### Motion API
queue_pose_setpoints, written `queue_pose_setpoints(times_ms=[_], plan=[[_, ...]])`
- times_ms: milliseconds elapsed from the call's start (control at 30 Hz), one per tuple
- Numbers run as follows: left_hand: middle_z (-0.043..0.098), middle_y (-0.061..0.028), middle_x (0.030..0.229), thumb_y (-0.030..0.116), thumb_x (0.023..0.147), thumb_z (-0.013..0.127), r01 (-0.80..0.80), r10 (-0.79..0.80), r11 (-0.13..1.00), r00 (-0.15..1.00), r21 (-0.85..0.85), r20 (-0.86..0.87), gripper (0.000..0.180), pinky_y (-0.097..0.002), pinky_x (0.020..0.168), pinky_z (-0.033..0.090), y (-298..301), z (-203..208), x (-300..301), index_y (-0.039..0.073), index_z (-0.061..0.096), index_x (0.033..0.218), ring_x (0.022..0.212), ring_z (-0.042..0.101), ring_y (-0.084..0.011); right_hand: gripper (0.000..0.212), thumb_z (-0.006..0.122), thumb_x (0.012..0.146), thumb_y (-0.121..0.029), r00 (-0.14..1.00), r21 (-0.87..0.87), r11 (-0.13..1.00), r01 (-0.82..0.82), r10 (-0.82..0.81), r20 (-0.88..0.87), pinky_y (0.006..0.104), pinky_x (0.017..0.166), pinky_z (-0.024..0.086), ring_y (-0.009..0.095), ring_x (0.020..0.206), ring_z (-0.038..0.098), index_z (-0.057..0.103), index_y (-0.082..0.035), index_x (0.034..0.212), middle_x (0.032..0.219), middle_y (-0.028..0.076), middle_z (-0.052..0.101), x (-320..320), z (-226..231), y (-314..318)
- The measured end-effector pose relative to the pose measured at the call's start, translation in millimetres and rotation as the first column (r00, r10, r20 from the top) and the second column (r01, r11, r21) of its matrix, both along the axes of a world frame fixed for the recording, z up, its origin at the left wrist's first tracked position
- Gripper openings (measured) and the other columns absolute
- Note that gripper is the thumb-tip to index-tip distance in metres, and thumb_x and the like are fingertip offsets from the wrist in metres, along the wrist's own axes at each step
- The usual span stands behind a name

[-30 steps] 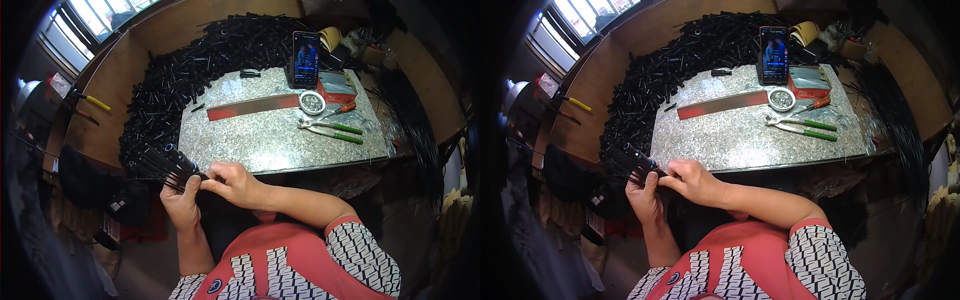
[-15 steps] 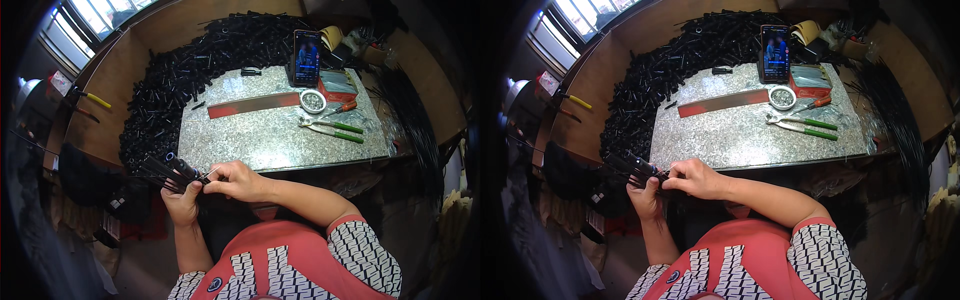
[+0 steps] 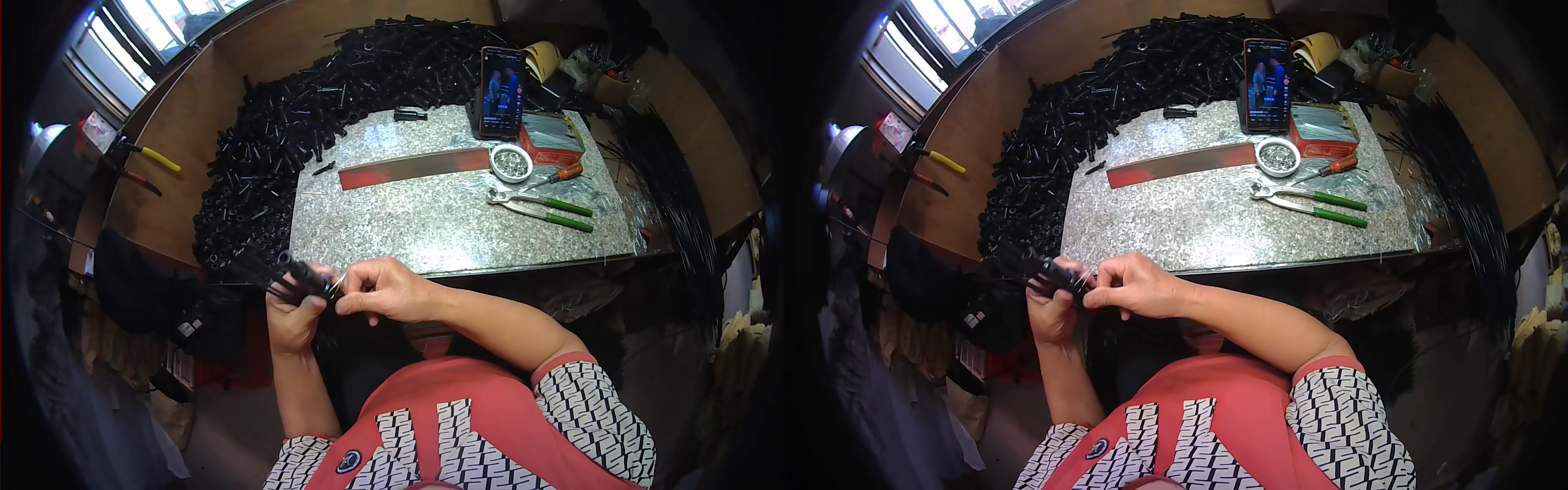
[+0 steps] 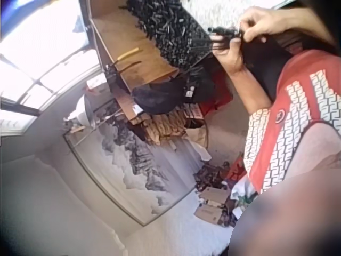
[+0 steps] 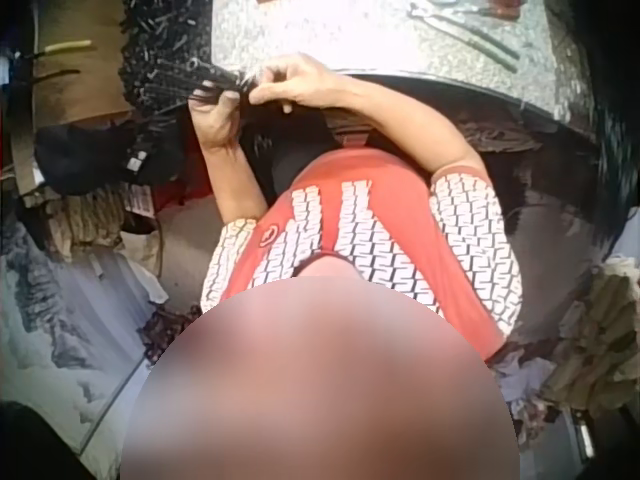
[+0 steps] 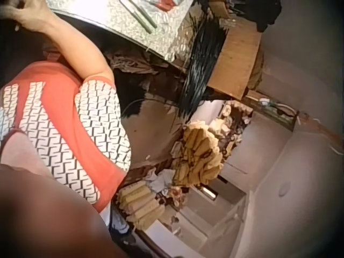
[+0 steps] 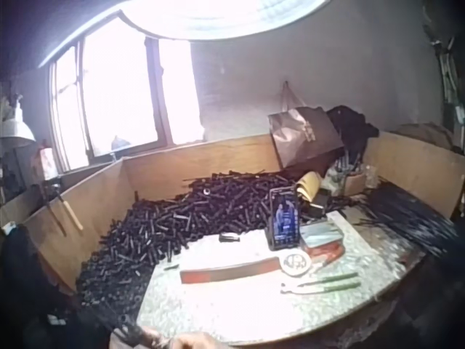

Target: Assemble bundles of black rods into a plastic hub and secure them using pliers.

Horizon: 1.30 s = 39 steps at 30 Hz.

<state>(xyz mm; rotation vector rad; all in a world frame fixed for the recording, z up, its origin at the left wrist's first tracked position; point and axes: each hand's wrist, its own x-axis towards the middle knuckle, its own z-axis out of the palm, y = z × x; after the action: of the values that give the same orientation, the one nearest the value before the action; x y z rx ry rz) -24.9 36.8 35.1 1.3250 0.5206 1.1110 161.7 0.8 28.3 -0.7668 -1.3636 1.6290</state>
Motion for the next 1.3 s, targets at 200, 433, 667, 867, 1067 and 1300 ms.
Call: queue_pose_setpoints(times_ms=[200,433,667,867,1067,1300], plan=[[0.057,-0.0085,0.114,-0.003,0.082,0.068,-0.363,0.364,0.929,0.931,0.065,0.001,0.063,-0.0293,0.091,0.046,-21.3,-6.6,46.7,-0.002,0.034,0.135,0.101,0.058,-0.0155,0.025,0.068,0.085,-0.016,0.907,0.091,0.923,0.373,-0.384,0.173,0.0225,0.043,0.04,0.007,0.049,0.053,0.053,-0.003,0.071,0.065,0.002,0.056,-4.1,-4.7,7.6],[0.053,-0.0147,0.112,0.002,0.085,0.063,-0.556,0.661,0.718,0.734,0.42,-0.158,0.065,-0.0302,0.082,0.047,-28.5,-11.0,54.0,-0.009,0.025,0.136,0.096,0.057,-0.0182,0.022,0.069,0.08,-0.009,0.847,0.309,0.843,0.44,-0.504,0.168,0.033,0.061,0.048,0.018,0.066,0.061,0.052,0.001,0.069,0.07,0.013,0.062,-24.8,-3.2,10.5],[0.05,-0.0054,0.103,0.002,0.089,0.057,-0.426,0.485,0.872,0.817,0.241,-0.311,0.05,-0.0241,0.08,0.044,-27.7,12.1,36.3,-0.004,0.033,0.132,0.09,0.05,-0.0093,0.018,0.062,0.086,-0.008,0.806,0.539,0.737,0.407,-0.568,0.168,0.0316,0.056,0.047,0.019,0.06,0.059,0.053,0.001,0.073,0.073,0.011,0.059,-29.5,-4.5,2.5],[0.053,-0.0104,0.095,0.005,0.089,0.058,-0.38,0.505,0.849,0.789,0.368,-0.349,0.04,-0.0308,0.079,0.044,-24.8,16.4,26.7,-0.009,0.038,0.121,0.086,0.052,-0.017,0.017,0.061,0.084,-0.008,0.868,0.425,0.808,0.408,-0.488,0.095,0.0395,0.057,0.043,0.032,0.062,0.054,0.051,0.002,0.074,0.068,0.016,0.053,-27.4,-5.1,-1.5],[0.051,-0.0085,0.092,0.003,0.089,0.058,-0.387,0.476,0.87,0.822,0.305,-0.312,0.034,-0.0302,0.075,0.044,-24.2,16.3,25.4,-0.006,0.04,0.116,0.083,0.05,-0.0151,0.017,0.062,0.084,-0.01,0.877,0.373,0.845,0.384,-0.46,0.14,0.0369,0.057,0.044,0.03,0.063,0.058,0.054,0.003,0.077,0.07,0.016,0.058,-25.5,3.4,-2.1],[0.05,-0.0062,0.09,-0.001,0.087,0.058,-0.405,0.476,0.869,0.841,0.283,-0.257,0.026,-0.0281,0.072,0.043,-25.2,11.9,24.8,-0.002,0.042,0.107,0.081,0.049,-0.0123,0.02,0.067,0.086,-0.013,0.905,0.227,0.912,0.341,-0.384,0.184,0.0235,0.051,0.044,0.007,0.059,0.055,0.054,-0.001,0.077,0.066,0.002,0.058,-23.0,-2.4,2.2]])
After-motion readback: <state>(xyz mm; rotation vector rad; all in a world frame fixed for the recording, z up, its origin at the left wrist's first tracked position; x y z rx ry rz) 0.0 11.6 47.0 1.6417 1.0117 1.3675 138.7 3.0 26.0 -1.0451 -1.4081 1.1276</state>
